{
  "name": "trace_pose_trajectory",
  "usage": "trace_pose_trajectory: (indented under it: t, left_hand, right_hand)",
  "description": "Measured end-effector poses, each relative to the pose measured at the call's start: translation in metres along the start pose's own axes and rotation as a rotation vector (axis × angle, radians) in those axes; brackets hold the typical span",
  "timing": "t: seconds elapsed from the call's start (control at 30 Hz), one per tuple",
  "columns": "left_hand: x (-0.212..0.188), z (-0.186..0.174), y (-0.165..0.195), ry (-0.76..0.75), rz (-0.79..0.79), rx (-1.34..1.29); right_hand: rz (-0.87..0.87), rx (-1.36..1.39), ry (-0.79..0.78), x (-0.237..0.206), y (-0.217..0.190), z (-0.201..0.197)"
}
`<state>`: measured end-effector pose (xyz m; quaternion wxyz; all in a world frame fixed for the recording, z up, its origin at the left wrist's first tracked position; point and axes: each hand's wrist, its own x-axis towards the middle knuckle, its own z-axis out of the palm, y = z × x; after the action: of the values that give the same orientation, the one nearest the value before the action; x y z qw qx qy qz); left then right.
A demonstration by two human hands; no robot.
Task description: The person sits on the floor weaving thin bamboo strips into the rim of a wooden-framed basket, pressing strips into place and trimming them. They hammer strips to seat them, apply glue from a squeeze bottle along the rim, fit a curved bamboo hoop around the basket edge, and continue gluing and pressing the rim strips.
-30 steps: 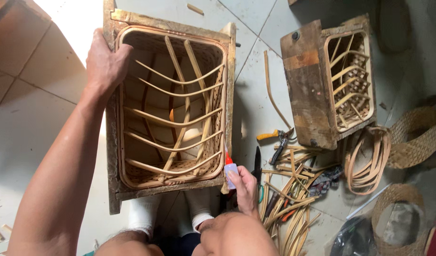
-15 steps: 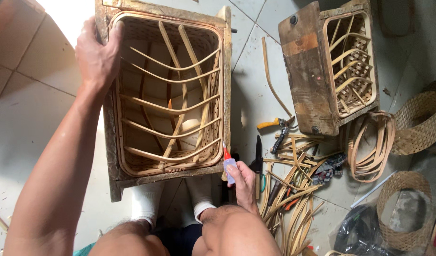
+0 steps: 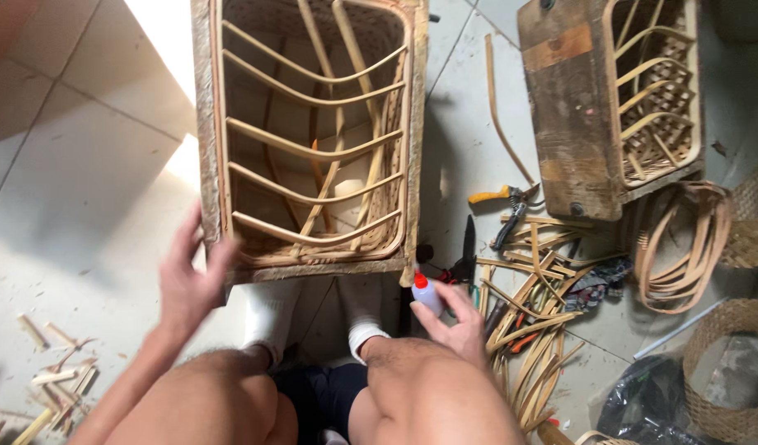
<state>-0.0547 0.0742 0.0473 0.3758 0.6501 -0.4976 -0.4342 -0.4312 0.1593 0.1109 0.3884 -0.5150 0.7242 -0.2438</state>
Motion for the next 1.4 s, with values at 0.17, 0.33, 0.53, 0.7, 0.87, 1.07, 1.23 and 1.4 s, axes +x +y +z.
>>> trace_pose_trajectory:
  t: [0.17, 0.33, 0.53, 0.7, 0.87, 1.07, 1.23, 1.4]
  left_hand:
    - [-0.041, 0.007, -0.009, -0.063, 0.114, 0.109]
    - [-0.040, 0.008, -0.012, -0.064, 0.109, 0.124]
    - [-0.040, 0.010, -0.013, -0.066, 0.101, 0.126]
    - [-0.041, 0.011, -0.016, -0.064, 0.083, 0.138]
    - [-0.038, 0.015, -0.017, -0.068, 0.024, -0.044]
    - [-0.020, 0.005, -0.012, -0.193, -0.203, -0.226]
    - [-0.010, -0.002, -0.003, -0.212, -0.304, -0.306]
    - [-0.007, -0.007, -0.009, -0.233, -0.385, -0.327]
  right_hand:
    - [-0.575, -0.633, 0.044, 0.031, -0.037, -0.022]
    - [-0.644, -0.699, -0.033, 0.050, -0.053, -0.027]
    - [-0.726, -0.753, -0.065, 0.058, -0.055, -0.029]
    - [-0.785, -0.806, -0.092, 0.062, -0.058, -0.031]
    - [-0.785, -0.740, -0.091, 0.067, -0.067, -0.031]
    - [-0.851, -0.678, -0.169, 0.076, -0.077, -0.003]
    - [-0.903, -0.735, -0.188, 0.081, -0.085, 0.008]
    - [-0.921, -0.753, -0.217, 0.085, -0.095, 0.005]
